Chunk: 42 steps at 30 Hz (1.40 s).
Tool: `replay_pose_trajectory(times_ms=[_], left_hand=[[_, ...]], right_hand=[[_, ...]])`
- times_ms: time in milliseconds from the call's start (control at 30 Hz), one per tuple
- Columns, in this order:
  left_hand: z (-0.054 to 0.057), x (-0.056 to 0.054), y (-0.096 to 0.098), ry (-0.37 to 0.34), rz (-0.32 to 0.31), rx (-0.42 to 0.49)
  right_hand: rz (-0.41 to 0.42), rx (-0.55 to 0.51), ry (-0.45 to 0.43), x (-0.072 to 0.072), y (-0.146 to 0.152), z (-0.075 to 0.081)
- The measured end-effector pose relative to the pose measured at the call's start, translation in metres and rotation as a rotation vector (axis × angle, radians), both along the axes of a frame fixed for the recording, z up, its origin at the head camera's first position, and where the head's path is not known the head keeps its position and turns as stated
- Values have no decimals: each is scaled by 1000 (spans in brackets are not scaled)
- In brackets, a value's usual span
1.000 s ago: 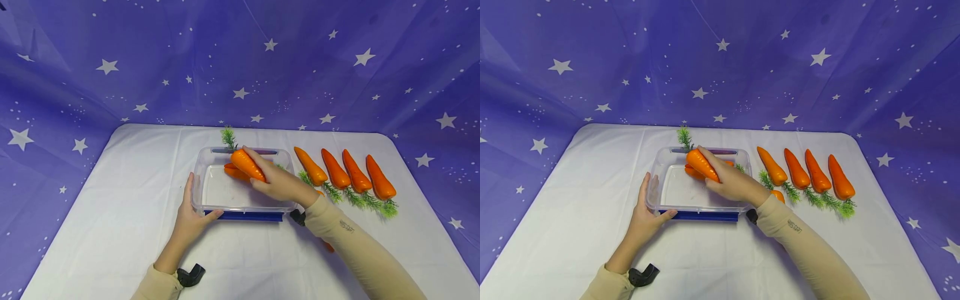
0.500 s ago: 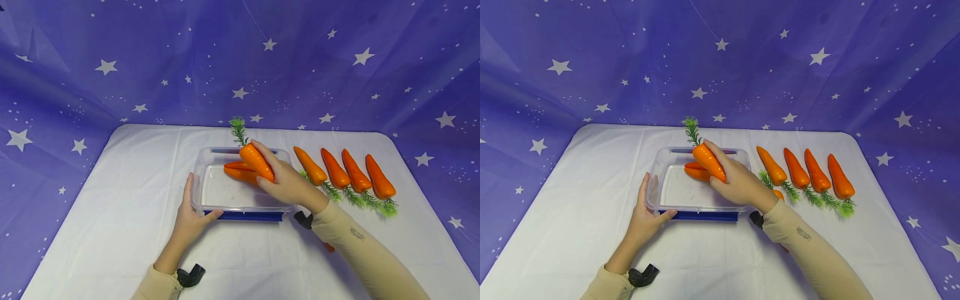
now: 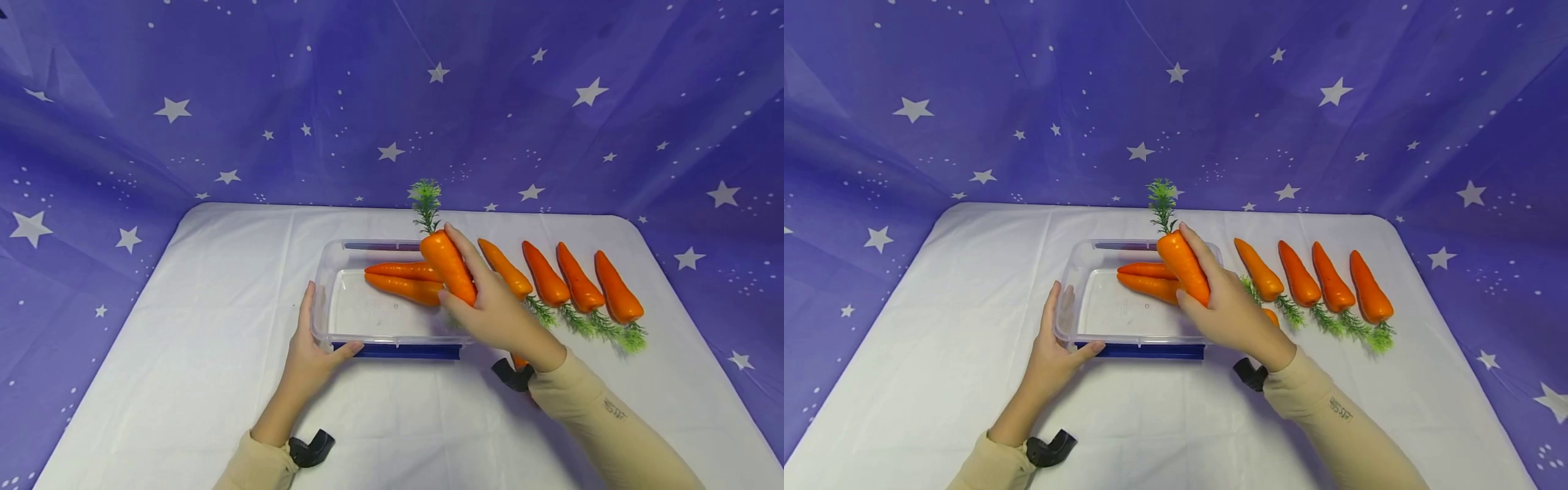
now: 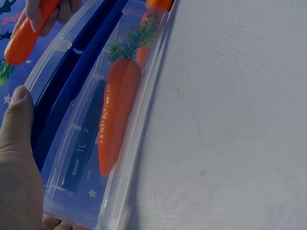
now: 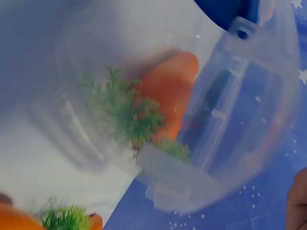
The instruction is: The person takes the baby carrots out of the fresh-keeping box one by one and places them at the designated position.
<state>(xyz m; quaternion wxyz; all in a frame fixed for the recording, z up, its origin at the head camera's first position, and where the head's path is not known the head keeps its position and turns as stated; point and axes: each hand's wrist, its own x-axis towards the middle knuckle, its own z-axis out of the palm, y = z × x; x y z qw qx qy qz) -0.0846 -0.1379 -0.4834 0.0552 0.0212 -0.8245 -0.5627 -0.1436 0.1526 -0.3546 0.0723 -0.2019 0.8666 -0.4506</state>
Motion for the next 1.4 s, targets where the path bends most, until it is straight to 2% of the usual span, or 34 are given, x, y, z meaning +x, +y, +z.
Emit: replay_pose_trajectory(times_ms=[167,333,533,700,1067,1400], left_hand=[[1,0,1,-7,-1,-9],[0,-1,0,-17,0,-15],[1,1,1,-23,7,-3],[0,0,0,-16,7,-9],[0,0,0,-15,5,-6],[1,0,0,-14,7,-9]], right_hand=[[-46,12,19,9,19,4],[-118,76,64,16,39,5],[-193,116,52,23,64,0],[-252,173,34,28,85,-11],[-301,326,-12,40,127,-43],[-299,419,-147,52,148,-65]])
